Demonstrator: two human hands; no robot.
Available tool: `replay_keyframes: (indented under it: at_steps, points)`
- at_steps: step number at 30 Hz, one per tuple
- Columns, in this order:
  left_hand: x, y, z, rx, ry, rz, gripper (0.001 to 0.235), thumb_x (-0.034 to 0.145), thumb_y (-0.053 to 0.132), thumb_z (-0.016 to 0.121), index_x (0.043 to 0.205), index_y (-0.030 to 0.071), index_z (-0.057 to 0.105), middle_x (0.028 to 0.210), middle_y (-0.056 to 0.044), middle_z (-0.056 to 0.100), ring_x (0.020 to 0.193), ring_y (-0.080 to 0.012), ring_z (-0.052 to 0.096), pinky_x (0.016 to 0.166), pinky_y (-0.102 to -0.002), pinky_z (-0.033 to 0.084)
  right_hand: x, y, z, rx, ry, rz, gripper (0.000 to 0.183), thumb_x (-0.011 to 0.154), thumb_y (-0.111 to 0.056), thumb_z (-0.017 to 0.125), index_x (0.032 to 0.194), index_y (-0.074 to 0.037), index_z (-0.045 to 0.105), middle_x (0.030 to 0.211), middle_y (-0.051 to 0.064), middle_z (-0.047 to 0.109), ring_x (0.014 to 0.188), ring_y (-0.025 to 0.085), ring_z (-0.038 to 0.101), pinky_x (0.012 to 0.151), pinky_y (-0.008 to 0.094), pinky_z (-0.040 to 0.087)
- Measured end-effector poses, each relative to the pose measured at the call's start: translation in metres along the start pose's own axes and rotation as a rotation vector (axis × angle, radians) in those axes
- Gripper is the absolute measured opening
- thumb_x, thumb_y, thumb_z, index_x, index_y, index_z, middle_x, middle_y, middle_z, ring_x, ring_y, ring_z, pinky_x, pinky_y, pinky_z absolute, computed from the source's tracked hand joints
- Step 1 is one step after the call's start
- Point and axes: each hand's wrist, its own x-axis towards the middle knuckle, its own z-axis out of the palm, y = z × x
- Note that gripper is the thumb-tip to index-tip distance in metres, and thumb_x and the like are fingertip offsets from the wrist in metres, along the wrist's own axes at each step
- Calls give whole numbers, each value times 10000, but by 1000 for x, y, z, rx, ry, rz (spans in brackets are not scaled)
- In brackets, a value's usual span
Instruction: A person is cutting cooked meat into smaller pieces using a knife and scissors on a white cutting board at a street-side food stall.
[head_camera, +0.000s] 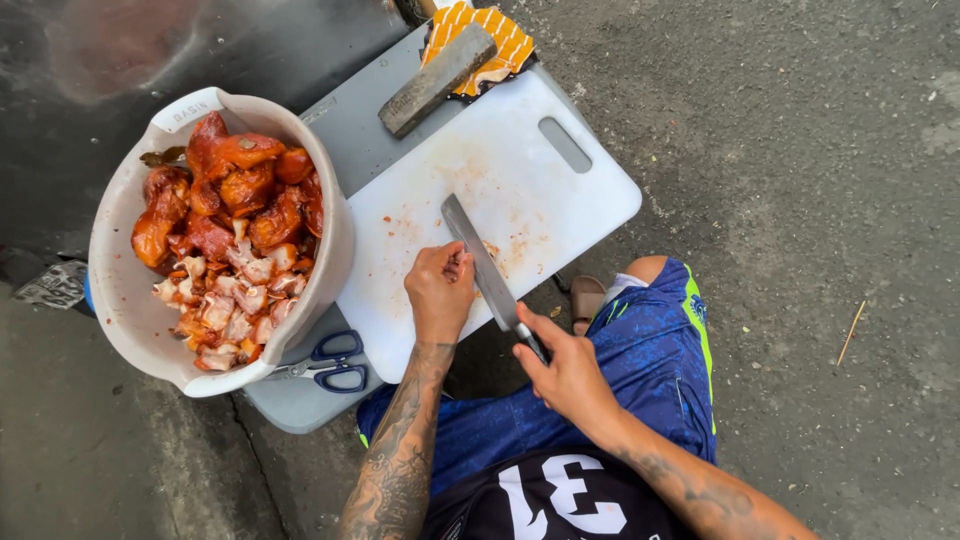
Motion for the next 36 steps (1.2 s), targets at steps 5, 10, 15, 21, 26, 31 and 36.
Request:
replay_keyframes:
  at_steps: [5,10,15,21,26,31,36]
  points:
    - [0,-25,-5,183,64,330,307,874,-5,681,1158,73,770,944,-85,645,801,-242,622,733,-398,564,-37,6,-21,-165,-87,82,531,920,-231,670,1448,-235,613,544,-54,610,328,68,492,494,201,494]
    - [-2,-21,-12,165,96,447,265,876,-80,645,1068,54,769,972,-81,660,920,-273,621,836,-433,517,-58,1,-45,-361,-121,103,566,905,-265,682,1462,-328,605,531,-39,507,429,136,330,616,222,482]
    - [-4,-14,-17,183,34,512,159,864,35,686,1008,24,750,999,-73,682,941,-300,572,796,-397,531,-79,-3,-74,-431,-168,176,574,881,-306,710,1446,-378,633,558,-31,522,420,125,363,574,226,477]
    - [18,-44,4,582,-144,549,146,883,55,666,1002,-11,720,915,-153,647,897,-328,580,790,-426,528,-84,-9,-76,-159,56,261,604,846,-162,759,1424,-299,650,478,72,713,263,132,508,372,232,511]
    - [43,-20,-27,362,-200,386,217,867,11,597,985,14,780,868,-165,718,810,-331,666,770,-460,554,-85,-19,-75,-55,153,237,612,842,-137,761,1430,-264,648,425,98,644,277,135,454,335,256,476]
    - [40,32,-172,309,-64,465,401,899,-128,453,992,104,767,1078,-86,752,1096,-248,678,1003,-407,500,-83,-14,-76,15,226,176,609,838,-98,753,1425,-219,649,420,104,617,296,133,457,333,258,440]
    - [79,-63,-275,1329,-455,-267,423,929,509,547,919,260,889,990,-84,851,1069,-278,776,971,-327,574,-72,-19,-83,16,204,240,599,865,-134,782,1420,-328,669,449,33,629,298,103,496,342,251,491]
